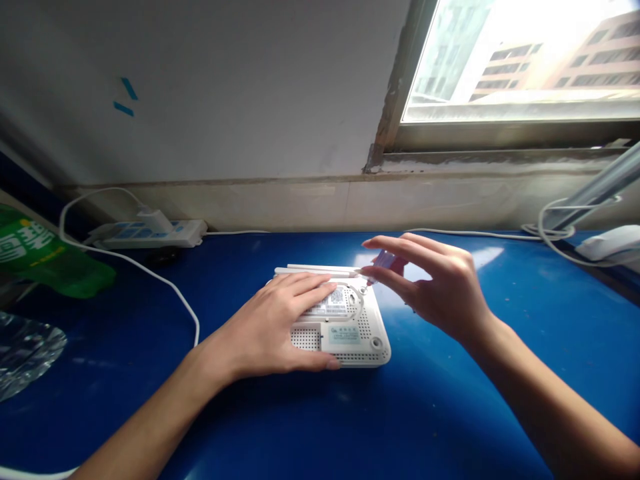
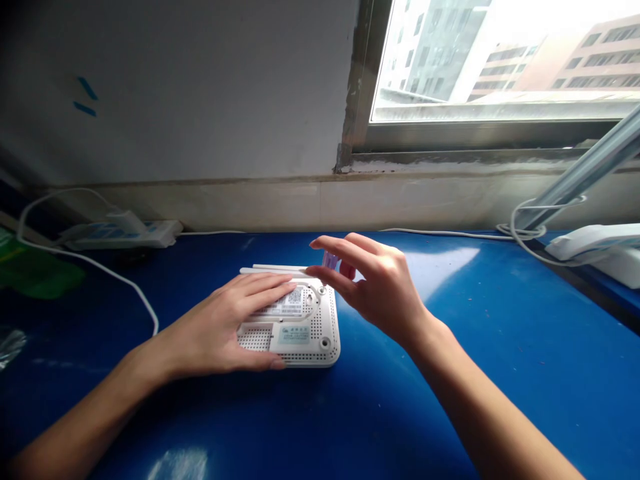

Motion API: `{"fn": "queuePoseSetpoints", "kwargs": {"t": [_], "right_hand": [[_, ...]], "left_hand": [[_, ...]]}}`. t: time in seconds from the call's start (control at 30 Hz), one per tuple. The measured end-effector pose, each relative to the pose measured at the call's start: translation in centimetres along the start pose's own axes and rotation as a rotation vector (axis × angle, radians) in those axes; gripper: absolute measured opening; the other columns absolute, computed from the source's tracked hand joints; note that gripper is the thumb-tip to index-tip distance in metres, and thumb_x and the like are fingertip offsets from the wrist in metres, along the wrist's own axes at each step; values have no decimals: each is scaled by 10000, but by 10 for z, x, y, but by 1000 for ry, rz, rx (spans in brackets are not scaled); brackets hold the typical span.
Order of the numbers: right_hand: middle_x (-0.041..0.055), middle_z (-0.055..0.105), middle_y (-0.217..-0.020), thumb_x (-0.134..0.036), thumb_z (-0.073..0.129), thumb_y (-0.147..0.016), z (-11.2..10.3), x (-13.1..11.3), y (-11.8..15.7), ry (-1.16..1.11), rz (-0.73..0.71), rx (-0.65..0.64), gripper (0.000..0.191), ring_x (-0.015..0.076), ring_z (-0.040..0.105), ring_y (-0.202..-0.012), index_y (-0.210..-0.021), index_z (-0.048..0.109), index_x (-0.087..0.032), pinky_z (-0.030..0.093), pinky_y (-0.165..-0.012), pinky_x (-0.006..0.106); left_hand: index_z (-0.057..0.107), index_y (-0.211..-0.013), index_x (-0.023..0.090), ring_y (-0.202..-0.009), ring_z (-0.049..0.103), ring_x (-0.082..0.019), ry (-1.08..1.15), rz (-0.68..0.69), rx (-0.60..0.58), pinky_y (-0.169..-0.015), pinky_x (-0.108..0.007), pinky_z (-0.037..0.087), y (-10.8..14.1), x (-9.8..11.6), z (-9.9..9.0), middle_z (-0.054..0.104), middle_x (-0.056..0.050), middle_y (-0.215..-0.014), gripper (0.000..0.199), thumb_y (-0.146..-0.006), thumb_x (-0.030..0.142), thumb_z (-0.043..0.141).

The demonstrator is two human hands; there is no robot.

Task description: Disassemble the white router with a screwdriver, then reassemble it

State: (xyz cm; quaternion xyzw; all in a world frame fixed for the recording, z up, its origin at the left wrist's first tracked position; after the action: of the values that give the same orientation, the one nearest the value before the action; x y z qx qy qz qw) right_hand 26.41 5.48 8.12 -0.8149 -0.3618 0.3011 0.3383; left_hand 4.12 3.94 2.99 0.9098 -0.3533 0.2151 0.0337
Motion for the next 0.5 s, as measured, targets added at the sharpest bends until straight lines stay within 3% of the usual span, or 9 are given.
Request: {"fn": "queuePoseSetpoints", "kwargs": {"t": [0.17,0.33,0.43,0.5], "right_hand": [[66,844,-1193,-188,669,-1052,8,0,3,-201,82,-168,444,232,833,-995,-1489,644,-265,676,-856,358],[21,849,-997,-187,793,-971,9,5,4,-263,141,-190,380,188,824,-825,-1341,722,-234,673,-802,302],[42,845,-1035,-228,859,-929,5,6,3,-180,71,-125,332,182,807,-780,-1244,751,-224,669,-801,311],[58,841,-1114,-229,855,-935,5,6,4,-145,40,-134,380,183,809,-808,-1294,730,-232,672,-823,322]], "left_hand": [[518,-1600,406,-1397,544,-425,-62,-93,58,-1163,-633,469,5,-4,-2,540,-110,-1590,1102,-644,792,907],[514,-1561,380,-1276,566,-402,-59,-101,62,-1110,-608,484,6,-5,0,579,-107,-1456,1124,-580,670,980],[514,-1549,369,-1271,560,-384,-70,-55,78,-1104,-581,480,4,-3,-1,576,-104,-1445,1104,-583,620,988],[506,-1552,354,-1289,554,-385,-97,-24,101,-1105,-573,473,3,-1,-3,576,-115,-1444,1102,-593,615,983]]}}
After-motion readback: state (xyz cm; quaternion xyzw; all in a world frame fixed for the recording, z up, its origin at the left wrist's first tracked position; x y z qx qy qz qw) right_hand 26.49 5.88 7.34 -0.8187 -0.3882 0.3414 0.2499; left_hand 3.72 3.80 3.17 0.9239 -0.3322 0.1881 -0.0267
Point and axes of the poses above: each hand's wrist, its own y-axis away from the middle knuckle, its own z-axis out of the palm, x = y × z, the point moved 5 cm from there along -y, towards the middle knuckle
